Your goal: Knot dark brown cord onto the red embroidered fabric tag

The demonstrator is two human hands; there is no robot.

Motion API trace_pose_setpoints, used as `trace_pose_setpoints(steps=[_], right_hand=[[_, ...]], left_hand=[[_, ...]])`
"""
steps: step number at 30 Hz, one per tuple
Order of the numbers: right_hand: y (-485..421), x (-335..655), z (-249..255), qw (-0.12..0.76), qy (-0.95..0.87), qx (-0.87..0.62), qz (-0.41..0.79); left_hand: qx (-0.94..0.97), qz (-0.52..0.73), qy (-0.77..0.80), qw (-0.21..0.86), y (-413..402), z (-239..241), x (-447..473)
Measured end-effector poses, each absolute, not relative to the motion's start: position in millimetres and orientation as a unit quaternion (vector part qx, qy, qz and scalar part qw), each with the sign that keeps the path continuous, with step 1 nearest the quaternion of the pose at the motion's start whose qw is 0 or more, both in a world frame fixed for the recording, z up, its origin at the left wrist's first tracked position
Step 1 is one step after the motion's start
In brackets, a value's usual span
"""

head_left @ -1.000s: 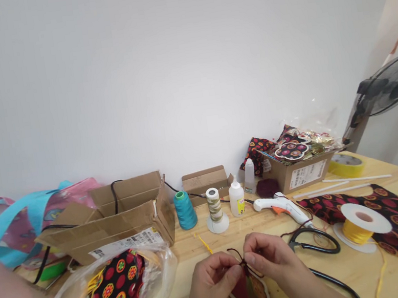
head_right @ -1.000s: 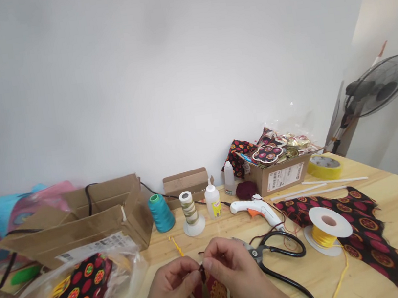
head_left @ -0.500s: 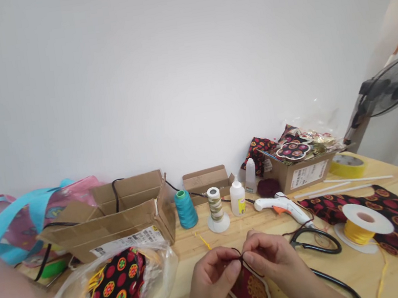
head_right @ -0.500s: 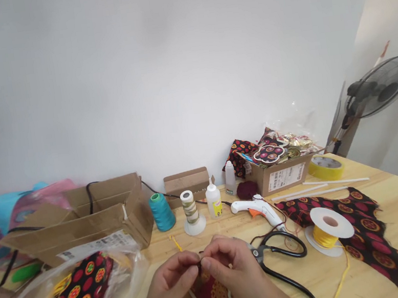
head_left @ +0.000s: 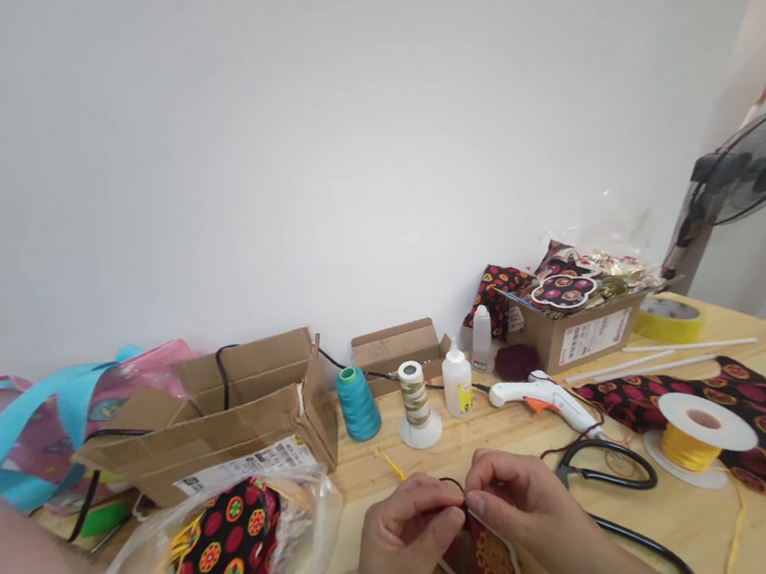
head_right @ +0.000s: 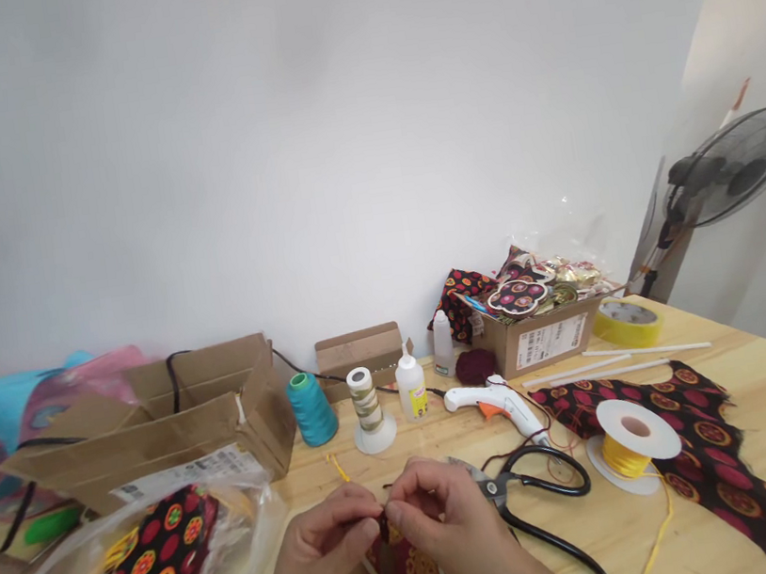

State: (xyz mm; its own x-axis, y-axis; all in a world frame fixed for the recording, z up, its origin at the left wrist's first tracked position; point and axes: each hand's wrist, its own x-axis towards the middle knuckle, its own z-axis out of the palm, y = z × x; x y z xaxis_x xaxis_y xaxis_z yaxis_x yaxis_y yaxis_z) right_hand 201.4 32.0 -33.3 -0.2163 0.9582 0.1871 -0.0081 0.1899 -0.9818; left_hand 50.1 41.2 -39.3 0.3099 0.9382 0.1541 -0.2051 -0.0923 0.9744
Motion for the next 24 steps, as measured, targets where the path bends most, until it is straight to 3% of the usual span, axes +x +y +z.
trace_pose_setpoints(steps=[11,24], right_hand=[[31.6,202.6,-34.7,0.492,-0.602,-0.402,0.483],[32.9,195.7,-37.6,0.518,-0.493,-0.396,0.576]], left_hand=[[0.545,0.494,0.341,0.586,42.0,-41.6,49.3],[0.562,0.509,0.348,0.551,40.7,-37.8,50.8]])
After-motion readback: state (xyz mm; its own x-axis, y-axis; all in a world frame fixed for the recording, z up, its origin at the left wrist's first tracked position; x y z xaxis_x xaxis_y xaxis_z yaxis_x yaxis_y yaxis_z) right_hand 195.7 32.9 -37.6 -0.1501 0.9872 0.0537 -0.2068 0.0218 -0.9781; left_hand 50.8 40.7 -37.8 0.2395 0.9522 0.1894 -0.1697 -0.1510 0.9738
